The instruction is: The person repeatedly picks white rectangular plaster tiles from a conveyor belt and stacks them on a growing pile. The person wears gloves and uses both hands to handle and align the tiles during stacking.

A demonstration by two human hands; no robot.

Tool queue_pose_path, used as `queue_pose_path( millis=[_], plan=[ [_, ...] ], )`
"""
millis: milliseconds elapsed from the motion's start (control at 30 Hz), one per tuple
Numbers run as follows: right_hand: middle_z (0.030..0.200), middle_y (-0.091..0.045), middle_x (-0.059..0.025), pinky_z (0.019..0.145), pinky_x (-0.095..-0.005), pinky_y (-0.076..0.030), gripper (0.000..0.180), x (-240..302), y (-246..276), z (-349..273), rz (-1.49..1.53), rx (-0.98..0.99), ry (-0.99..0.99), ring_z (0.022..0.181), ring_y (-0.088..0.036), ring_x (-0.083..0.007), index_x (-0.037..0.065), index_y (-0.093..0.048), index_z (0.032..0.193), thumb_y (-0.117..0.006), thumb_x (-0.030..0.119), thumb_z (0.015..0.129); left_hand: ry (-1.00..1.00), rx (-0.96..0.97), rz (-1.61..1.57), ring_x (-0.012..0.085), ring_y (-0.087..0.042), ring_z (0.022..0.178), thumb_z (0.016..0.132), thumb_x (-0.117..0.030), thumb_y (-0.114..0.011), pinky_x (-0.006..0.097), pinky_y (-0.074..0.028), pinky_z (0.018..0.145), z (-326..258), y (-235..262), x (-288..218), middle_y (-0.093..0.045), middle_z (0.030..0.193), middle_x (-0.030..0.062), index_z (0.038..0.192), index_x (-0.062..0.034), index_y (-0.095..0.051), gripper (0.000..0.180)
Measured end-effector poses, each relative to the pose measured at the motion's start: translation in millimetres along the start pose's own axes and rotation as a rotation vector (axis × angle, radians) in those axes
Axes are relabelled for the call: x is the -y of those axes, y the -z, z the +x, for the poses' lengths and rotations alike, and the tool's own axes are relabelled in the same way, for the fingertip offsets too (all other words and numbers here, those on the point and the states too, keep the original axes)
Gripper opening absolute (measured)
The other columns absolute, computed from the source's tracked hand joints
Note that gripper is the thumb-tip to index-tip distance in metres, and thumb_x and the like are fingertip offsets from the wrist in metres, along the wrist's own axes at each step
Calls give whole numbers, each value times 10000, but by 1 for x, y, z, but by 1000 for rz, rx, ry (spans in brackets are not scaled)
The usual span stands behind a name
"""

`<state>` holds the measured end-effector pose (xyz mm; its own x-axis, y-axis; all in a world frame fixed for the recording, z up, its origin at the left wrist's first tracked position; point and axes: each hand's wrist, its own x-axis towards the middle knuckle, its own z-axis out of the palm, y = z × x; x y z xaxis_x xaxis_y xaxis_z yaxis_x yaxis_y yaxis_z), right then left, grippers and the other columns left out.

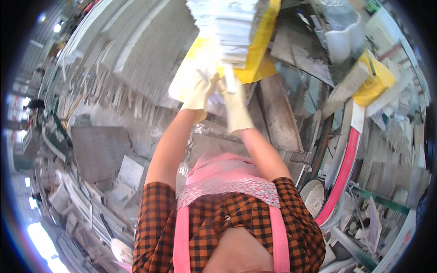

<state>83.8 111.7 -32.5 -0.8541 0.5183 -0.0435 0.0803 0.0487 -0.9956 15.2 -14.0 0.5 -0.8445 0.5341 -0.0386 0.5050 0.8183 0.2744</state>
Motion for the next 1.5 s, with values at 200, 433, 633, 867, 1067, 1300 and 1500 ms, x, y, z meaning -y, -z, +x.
queue_pose_path(
  millis=[200,433,633,867,1067,1300,1500],
  plan=[
    [1387,-561,-212,1109,-409,-399,962,-15,-9,-4,-107,139,249,1297,-520,-344,-8,-445,1470,-780,584,790,-312,95,62,346,-582,1264,941,-144,-613,426,-456,1081,35,1,41,-486,1513,232,1523,36,-405,644],
    [1431,-559,-152,1147,-445,-357,633,-10,133,-14,-429,332,405,1353,-435,-363,55,-582,1395,-703,418,890,332,-182,-299,385,-395,1456,686,-552,-858,436,-323,1198,16,-9,-24,-431,1542,290,1561,61,-288,1211],
    [945,-726,-156,882,-490,-515,224,-44,386,-29,-699,-691,507,938,-656,-382,67,-747,998,-681,241,872,298,-324,-131,409,-488,1359,740,-486,-844,452,-384,1137,17,-12,-21,-513,1447,301,1455,78,-431,999],
    [1259,-648,-148,1044,-474,-402,452,-79,547,-30,-1354,-779,76,1238,-524,-337,68,-678,1188,-632,433,925,357,-297,-134,422,-457,1409,804,-550,-770,444,-369,1164,22,-26,8,-439,1525,319,1558,47,-330,1058],
    [1477,-541,-133,1126,-524,-332,630,-89,560,15,-1321,-722,-109,1387,-434,-308,75,-619,1345,-569,554,940,331,-312,-158,425,-411,1443,805,-477,-804,440,-321,1200,15,-22,5,-430,1533,322,1538,86,-338,1036],
    [1640,-319,-142,1245,-557,-119,813,-112,549,13,-1436,-708,-181,1522,-237,-334,93,-401,1558,-552,601,941,368,-322,-198,423,-430,1428,800,-482,-796,439,-345,1180,13,-18,-5,-446,1518,324,1539,83,-338,1037],
    [1678,-266,-129,1255,-549,-89,846,-100,546,-14,-1393,-536,-322,1546,-203,-335,101,-318,1606,-523,604,957,340,-354,-158,427,-460,1405,768,-538,-794,438,-361,1173,16,-24,2,-472,1495,330,1524,88,-368,1070]
  ],
)
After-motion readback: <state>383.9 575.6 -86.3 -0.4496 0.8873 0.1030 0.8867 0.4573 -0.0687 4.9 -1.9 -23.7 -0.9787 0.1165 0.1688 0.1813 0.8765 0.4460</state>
